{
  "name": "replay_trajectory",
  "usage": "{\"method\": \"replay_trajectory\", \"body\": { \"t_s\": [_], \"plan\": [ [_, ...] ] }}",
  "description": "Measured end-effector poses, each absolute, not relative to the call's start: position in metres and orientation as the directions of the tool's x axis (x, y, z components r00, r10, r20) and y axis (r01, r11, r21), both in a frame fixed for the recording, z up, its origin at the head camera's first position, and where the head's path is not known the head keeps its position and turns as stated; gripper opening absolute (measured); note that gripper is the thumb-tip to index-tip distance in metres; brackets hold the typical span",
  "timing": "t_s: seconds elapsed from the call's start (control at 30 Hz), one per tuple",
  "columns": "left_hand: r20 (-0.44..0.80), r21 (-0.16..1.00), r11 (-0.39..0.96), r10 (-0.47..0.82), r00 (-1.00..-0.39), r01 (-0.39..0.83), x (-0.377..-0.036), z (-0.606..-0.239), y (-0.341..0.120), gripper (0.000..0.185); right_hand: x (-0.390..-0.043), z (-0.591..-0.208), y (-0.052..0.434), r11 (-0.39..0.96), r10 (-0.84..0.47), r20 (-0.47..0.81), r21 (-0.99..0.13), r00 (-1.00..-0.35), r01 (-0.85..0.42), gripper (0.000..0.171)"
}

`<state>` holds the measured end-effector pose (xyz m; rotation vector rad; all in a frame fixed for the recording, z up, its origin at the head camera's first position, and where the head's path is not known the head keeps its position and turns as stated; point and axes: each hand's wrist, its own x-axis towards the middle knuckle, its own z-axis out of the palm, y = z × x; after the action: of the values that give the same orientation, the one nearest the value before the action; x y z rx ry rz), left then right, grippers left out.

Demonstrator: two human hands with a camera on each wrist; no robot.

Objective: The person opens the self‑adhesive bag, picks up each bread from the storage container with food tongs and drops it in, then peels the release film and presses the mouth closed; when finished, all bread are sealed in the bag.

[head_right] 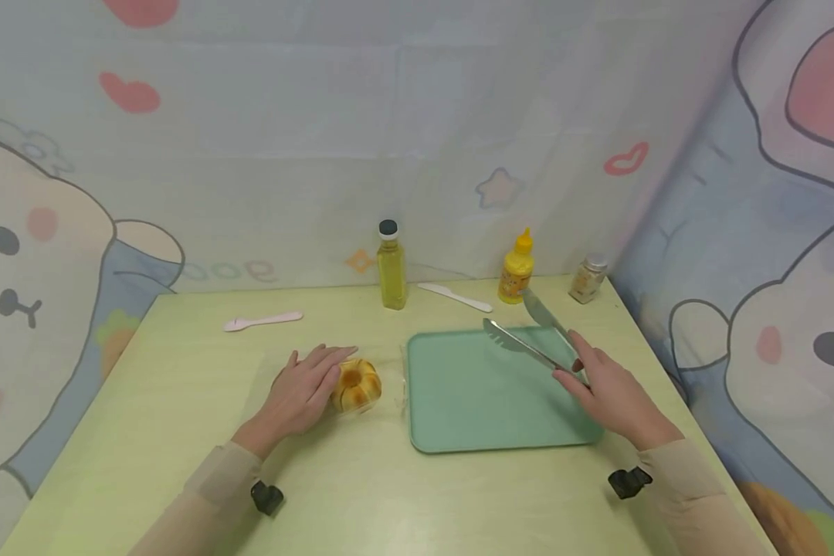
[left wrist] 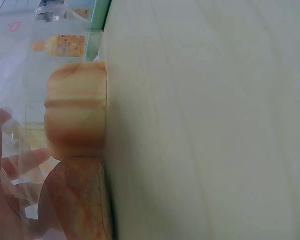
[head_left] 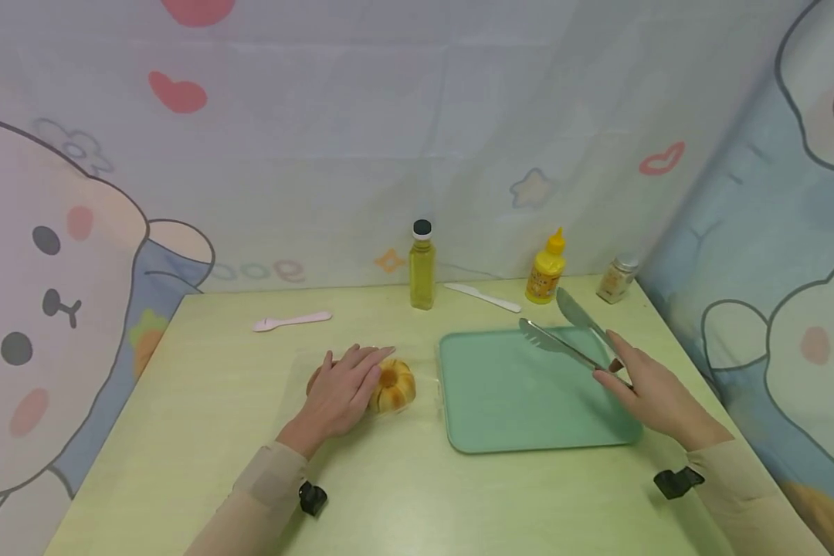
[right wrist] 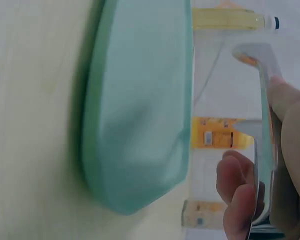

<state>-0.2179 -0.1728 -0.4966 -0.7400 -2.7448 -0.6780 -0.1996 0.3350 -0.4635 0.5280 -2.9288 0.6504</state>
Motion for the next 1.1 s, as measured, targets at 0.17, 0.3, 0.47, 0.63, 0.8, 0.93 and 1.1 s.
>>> {"method": "replay_trajectory", "body": {
  "t_s": [0.17, 0.3, 0.47, 0.63, 0.8, 0.93, 1.1],
  "plan": [
    [0.303, 0.383, 0.77, 0.417, -0.857, 0.51, -0.219, -0.498, -0.174, 0.045, -0.196, -0.477, 0.352, 0.869, -0.231, 0.243, -0.385, -0.942, -0.312, 0.071],
    [0.295, 0.387, 0.771, 0.417, -0.86, 0.507, -0.219, -0.498, -0.174, 0.045, -0.196, -0.489, 0.367, 0.87, -0.17, 0.261, -0.412, -0.95, -0.269, 0.072],
    [0.303, 0.381, 0.771, 0.416, -0.857, 0.51, -0.219, -0.498, -0.174, 0.045, -0.197, -0.499, 0.381, 0.863, -0.125, 0.269, -0.445, -0.955, -0.238, 0.067],
    [0.306, 0.384, 0.768, 0.417, -0.856, 0.512, -0.218, -0.498, -0.174, 0.045, -0.199, -0.507, 0.39, 0.877, -0.088, 0.313, -0.426, -0.946, -0.222, 0.056],
    [0.305, 0.386, 0.767, 0.417, -0.856, 0.512, -0.217, -0.497, -0.174, 0.045, -0.2, -0.515, 0.391, 0.893, -0.021, 0.273, -0.427, -0.962, -0.141, 0.057],
    [0.295, 0.384, 0.771, 0.419, -0.859, 0.508, -0.217, -0.496, -0.174, 0.045, -0.2, -0.519, 0.389, 0.896, 0.027, 0.228, -0.438, -0.973, -0.078, 0.058],
    [0.29, 0.388, 0.769, 0.422, -0.859, 0.508, -0.217, -0.495, -0.175, 0.045, -0.202, -0.519, 0.387, 0.905, 0.063, 0.176, -0.424, -0.982, -0.018, 0.059]
  ]
}}
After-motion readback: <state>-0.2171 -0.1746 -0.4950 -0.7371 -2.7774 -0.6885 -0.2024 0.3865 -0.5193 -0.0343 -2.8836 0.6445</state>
